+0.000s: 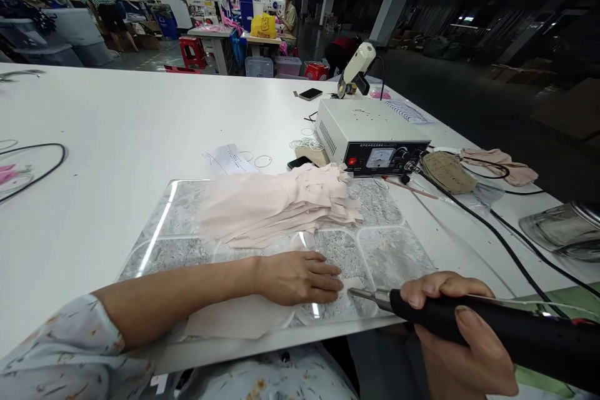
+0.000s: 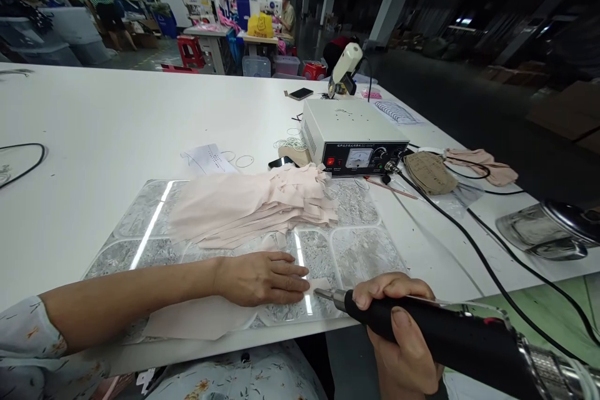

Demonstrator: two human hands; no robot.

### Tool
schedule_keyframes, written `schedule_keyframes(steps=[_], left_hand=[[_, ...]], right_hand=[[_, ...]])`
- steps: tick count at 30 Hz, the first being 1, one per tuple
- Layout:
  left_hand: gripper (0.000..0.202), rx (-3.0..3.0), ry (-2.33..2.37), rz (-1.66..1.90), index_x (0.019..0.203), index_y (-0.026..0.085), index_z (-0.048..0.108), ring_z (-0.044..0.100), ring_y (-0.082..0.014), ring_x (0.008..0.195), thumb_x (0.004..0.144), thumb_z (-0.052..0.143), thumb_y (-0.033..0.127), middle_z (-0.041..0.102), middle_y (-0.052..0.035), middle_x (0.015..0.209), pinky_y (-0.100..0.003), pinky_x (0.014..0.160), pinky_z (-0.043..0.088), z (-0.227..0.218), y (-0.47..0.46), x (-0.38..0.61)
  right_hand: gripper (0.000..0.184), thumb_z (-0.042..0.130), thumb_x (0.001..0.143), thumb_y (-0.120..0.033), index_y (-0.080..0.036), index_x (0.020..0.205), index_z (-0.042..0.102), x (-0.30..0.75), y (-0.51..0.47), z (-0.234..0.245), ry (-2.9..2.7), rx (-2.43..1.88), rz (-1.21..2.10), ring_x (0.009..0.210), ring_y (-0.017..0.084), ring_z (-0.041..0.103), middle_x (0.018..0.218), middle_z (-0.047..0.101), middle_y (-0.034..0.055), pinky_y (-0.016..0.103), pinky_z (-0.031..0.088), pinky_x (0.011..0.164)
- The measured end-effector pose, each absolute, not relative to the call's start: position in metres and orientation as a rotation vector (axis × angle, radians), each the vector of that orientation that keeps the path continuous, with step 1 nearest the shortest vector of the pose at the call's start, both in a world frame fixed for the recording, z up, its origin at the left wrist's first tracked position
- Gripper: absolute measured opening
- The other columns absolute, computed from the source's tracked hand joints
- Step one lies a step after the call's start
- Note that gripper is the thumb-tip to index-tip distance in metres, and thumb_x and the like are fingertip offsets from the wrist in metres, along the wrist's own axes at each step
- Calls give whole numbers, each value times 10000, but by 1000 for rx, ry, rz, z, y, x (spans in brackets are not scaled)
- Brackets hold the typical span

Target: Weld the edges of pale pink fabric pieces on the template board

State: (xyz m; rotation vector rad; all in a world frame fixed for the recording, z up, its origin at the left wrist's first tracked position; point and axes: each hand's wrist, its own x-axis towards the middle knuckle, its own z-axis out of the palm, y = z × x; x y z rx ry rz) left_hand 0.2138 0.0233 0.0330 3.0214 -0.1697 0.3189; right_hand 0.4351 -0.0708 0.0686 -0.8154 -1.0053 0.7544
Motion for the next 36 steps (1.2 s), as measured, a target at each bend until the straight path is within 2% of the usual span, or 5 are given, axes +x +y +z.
schedule_keyframes(steps=[6, 12, 18, 25, 36], left_hand=[[405, 3031, -168, 293, 1186, 123, 626, 465, -232, 1271, 989, 276, 169, 576, -61, 1307, -359, 1063, 355, 34, 23, 214], [363, 3025, -188, 429, 1137, 104, 650, 499, -241, 1237, 973, 329, 151, 610, -78, 1262, -361, 1043, 382, 33, 23, 214], [315, 2959, -171, 481, 1098, 145, 672, 515, -223, 1229, 955, 392, 153, 630, -93, 1231, -354, 1035, 399, 31, 24, 214], [331, 2834, -136, 388, 1169, 104, 627, 492, -220, 1251, 945, 388, 150, 615, -80, 1255, -342, 1033, 401, 31, 27, 215], [334, 2769, -80, 171, 1224, 151, 600, 418, -213, 1317, 934, 473, 258, 542, -83, 1345, -325, 1087, 333, 43, 36, 214]], right_hand=[[86, 557, 745, -253, -179, 788, 569, 432, -70, 67, -1017, -835, 756, 521, 124, 536, 687, 525, -2, 316, 500, 490], [68, 543, 759, -240, -182, 787, 567, 432, -71, 68, -1045, -835, 739, 522, 126, 538, 685, 529, 0, 317, 503, 488], [53, 554, 764, -230, -183, 785, 564, 433, -71, 68, -1086, -829, 740, 533, 129, 547, 684, 541, 3, 320, 509, 500], [95, 568, 710, -246, -175, 774, 561, 437, -72, 69, -970, -873, 663, 536, 127, 529, 683, 526, 2, 323, 500, 496], [85, 540, 690, -244, -173, 732, 560, 440, -68, 65, -937, -930, 649, 516, 147, 539, 663, 533, 1, 339, 480, 478]])
